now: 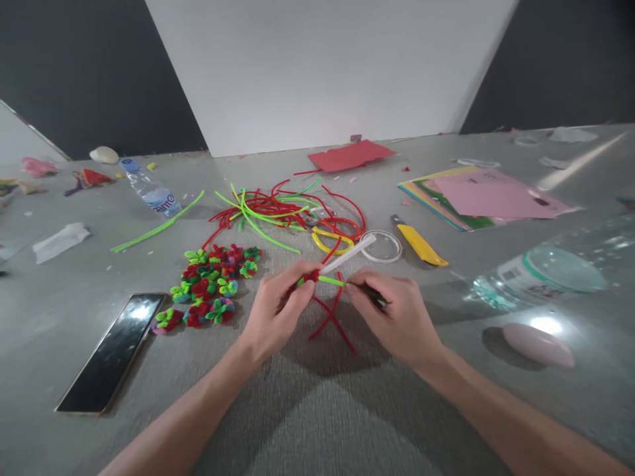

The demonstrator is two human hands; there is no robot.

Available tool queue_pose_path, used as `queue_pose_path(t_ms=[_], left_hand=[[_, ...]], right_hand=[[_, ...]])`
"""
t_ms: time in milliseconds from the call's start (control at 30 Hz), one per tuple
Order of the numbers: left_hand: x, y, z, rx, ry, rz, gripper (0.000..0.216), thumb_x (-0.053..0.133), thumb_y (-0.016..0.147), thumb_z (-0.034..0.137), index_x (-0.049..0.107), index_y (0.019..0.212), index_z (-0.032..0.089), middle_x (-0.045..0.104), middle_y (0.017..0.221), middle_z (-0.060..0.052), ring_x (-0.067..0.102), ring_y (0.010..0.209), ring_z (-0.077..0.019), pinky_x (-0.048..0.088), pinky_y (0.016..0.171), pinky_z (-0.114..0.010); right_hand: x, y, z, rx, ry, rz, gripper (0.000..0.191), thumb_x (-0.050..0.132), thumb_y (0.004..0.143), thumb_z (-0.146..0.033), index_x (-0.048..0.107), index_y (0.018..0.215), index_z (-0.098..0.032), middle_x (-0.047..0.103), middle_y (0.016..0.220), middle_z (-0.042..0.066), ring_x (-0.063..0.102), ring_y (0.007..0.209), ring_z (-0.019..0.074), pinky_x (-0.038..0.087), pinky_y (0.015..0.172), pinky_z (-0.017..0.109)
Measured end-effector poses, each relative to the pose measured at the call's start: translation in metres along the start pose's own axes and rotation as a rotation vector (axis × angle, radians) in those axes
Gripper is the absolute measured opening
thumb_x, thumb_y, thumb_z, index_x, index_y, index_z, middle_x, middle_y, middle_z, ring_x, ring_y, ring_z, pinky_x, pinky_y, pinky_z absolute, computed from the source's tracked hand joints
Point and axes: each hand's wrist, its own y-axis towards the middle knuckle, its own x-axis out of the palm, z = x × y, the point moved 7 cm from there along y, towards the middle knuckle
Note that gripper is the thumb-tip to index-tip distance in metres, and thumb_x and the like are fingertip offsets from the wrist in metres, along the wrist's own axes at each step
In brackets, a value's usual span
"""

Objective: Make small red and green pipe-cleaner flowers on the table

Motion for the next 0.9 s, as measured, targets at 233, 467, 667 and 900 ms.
queue_pose_path(t_ms=[233,467,667,900], left_hand=[[-0.003,0.0,0.012,0.124,0.109,0.051,0.013,0.061,0.1,0.025,0.073,0.104,0.019,0.071,0.083,0.001,0.053,0.064,-0.0101,0.041,0.061,-0.023],[0.0,-0.002,0.026,0.386,0.217,-0.059,0.022,0.052,0.108,0.025,0.071,0.102,0.017,0.069,0.085,-0.004,0.06,0.076,-0.0146,0.046,0.071,-0.027],[0.016,-0.005,0.028,0.588,0.408,-0.259,0.02,0.055,0.107,0.029,0.069,0.098,0.019,0.07,0.087,-0.002,0.058,0.08,-0.0168,0.044,0.079,-0.032],[0.028,-0.004,0.014,0.496,0.542,-0.344,0.024,0.053,0.108,0.027,0.071,0.095,0.018,0.069,0.084,-0.002,0.059,0.08,-0.0186,0.044,0.079,-0.034]], right_hand=[[0.0,-0.002,-0.006,-0.025,-0.005,-0.023,0.018,0.056,0.1,-0.017,0.065,0.084,-0.02,0.063,0.07,-0.004,0.055,0.062,0.0112,0.041,0.064,0.026],[-0.001,0.003,0.002,-0.035,0.113,-0.104,0.02,0.057,0.102,-0.023,0.068,0.085,-0.02,0.061,0.072,-0.003,0.051,0.064,0.0112,0.039,0.063,0.025],[-0.008,0.015,0.012,0.061,0.147,-0.25,0.023,0.058,0.101,-0.025,0.062,0.079,-0.019,0.061,0.072,-0.004,0.052,0.069,0.0107,0.039,0.065,0.024],[-0.002,0.009,-0.002,-0.01,0.047,-0.264,0.02,0.059,0.099,-0.017,0.062,0.079,-0.019,0.061,0.071,-0.004,0.05,0.066,0.0093,0.037,0.064,0.023]])
